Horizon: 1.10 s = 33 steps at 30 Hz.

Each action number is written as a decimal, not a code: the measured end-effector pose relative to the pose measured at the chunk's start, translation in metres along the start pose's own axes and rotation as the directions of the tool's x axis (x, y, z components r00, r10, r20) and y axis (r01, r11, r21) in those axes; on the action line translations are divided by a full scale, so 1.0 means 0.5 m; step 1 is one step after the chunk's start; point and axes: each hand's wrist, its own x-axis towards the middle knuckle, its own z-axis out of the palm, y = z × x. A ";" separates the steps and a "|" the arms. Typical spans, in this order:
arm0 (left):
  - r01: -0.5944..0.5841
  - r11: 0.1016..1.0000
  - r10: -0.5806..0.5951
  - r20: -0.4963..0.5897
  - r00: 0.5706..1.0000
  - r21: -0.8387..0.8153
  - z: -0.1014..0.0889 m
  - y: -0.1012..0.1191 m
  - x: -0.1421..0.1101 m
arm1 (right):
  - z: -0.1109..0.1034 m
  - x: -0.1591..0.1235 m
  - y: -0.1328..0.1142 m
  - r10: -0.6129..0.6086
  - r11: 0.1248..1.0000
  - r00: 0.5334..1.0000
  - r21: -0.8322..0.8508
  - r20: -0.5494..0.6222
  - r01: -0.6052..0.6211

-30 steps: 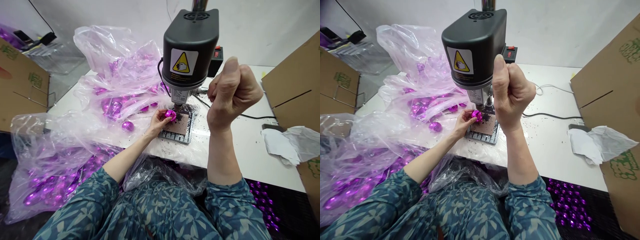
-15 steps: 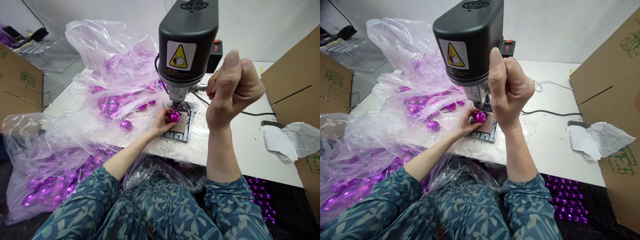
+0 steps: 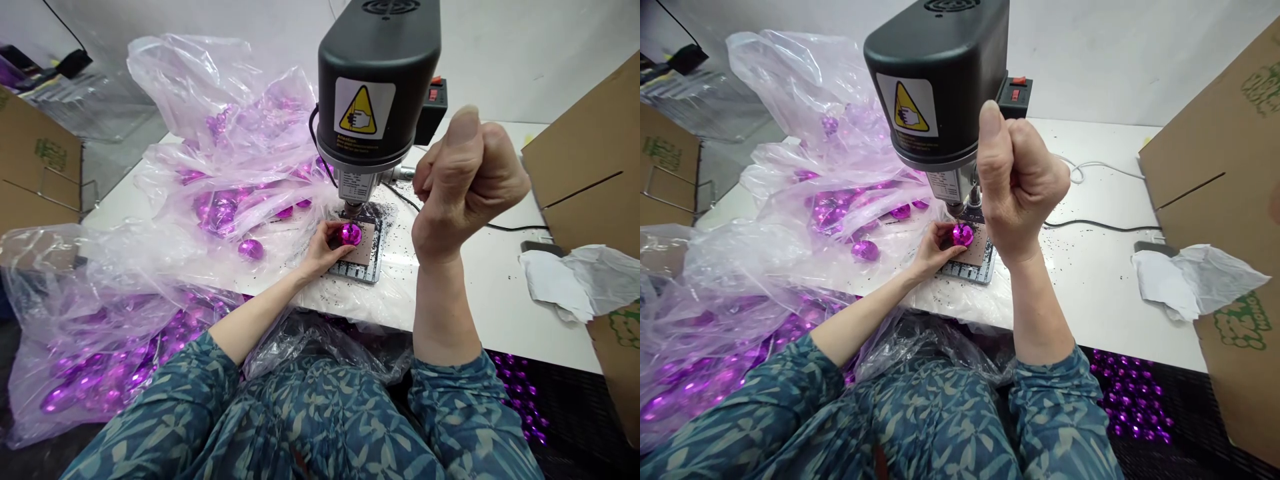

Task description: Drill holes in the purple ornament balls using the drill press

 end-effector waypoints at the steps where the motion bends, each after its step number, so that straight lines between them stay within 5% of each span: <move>1: 0.004 1.000 -0.004 0.001 1.000 0.001 0.001 0.000 0.000 | 0.000 0.001 -0.002 -0.002 0.999 1.000 0.035 -0.004 0.002; 7: -0.015 1.000 0.015 -0.012 1.000 0.025 0.003 -0.006 0.001 | 0.002 -0.010 -0.007 0.004 0.996 1.000 0.095 -0.022 -0.002; 12: -0.010 0.999 0.011 -0.015 1.000 0.032 0.001 -0.007 0.000 | -0.001 -0.040 0.003 -0.162 0.963 0.983 0.202 -0.086 0.177; 19: 0.002 1.000 -0.002 -0.002 1.000 0.016 0.000 -0.008 -0.002 | -0.001 -0.066 0.015 -0.169 0.953 0.977 0.231 -0.128 0.195; 28: -0.017 1.000 0.017 0.015 1.000 0.005 0.000 -0.011 -0.002 | -0.011 -0.102 0.055 -0.387 0.886 0.914 0.226 -0.122 0.406; 33: -0.030 1.000 0.030 0.019 0.999 -0.003 -0.001 -0.014 -0.003 | 0.000 -0.074 0.025 -0.261 0.953 0.949 0.110 -0.176 0.282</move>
